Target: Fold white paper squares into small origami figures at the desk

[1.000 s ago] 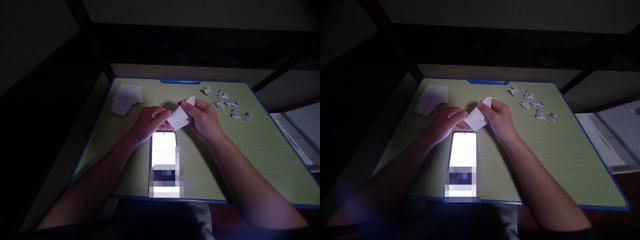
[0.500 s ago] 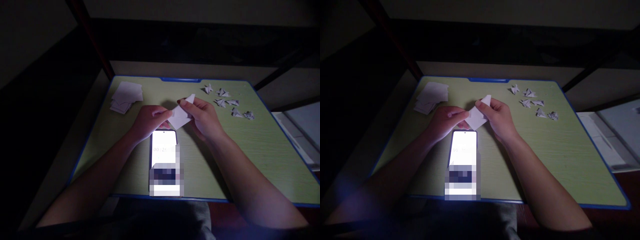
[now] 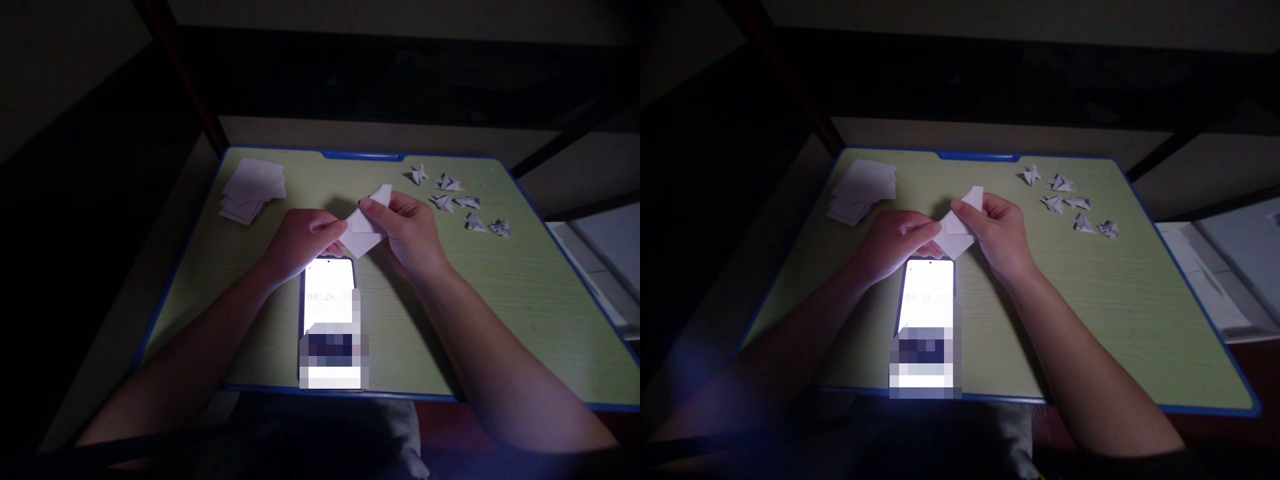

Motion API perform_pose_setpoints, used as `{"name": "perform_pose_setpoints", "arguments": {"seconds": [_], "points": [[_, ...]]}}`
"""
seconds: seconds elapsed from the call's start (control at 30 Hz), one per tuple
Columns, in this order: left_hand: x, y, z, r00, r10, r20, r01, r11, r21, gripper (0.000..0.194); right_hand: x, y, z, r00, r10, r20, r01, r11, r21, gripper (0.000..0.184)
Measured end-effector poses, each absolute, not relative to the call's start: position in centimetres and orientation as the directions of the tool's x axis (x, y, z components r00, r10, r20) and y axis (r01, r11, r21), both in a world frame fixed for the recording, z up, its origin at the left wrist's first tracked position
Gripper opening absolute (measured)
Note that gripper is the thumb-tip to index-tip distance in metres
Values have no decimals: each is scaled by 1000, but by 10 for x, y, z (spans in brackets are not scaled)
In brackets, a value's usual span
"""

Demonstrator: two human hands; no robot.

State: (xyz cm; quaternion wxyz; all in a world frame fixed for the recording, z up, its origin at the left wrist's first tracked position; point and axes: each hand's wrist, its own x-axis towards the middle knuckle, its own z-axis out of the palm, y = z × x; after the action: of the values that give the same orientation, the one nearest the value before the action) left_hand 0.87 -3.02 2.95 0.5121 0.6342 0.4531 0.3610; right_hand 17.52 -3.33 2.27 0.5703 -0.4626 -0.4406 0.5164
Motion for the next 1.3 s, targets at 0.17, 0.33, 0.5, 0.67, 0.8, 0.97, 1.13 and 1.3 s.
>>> {"name": "perform_pose_setpoints", "arguments": {"seconds": [0.17,0.33,0.5,0.67,0.8,0.97,1.13,1.3], "points": [[9,-29,27,303,951,64,227,-138,964,20,175,-35,26,-75,996,-52,-248,-69,-966,21],[9,-27,27,272,956,105,224,-169,960,22,177,-35,28,-145,982,-125,-315,-165,-935,17],[10,-26,27,223,964,142,211,-190,959,23,174,-37,26,-139,987,-85,-266,-120,-957,19],[11,-28,28,227,962,153,211,-202,956,23,170,-38,21,-81,997,-19,-223,-37,-974,15],[12,-28,27,229,964,136,212,-186,959,21,171,-37,19,-3,1000,23,-177,22,-984,10],[13,-28,26,214,970,112,193,-154,969,17,172,-37,18,20,999,45,-129,47,-991,9],[13,-29,27,219,967,132,178,-173,969,18,172,-38,18,11,997,74,-117,75,-990,11],[12,-29,28,227,959,170,163,-210,964,19,171,-38,18,-7,997,77,-137,76,-988,15]]}}
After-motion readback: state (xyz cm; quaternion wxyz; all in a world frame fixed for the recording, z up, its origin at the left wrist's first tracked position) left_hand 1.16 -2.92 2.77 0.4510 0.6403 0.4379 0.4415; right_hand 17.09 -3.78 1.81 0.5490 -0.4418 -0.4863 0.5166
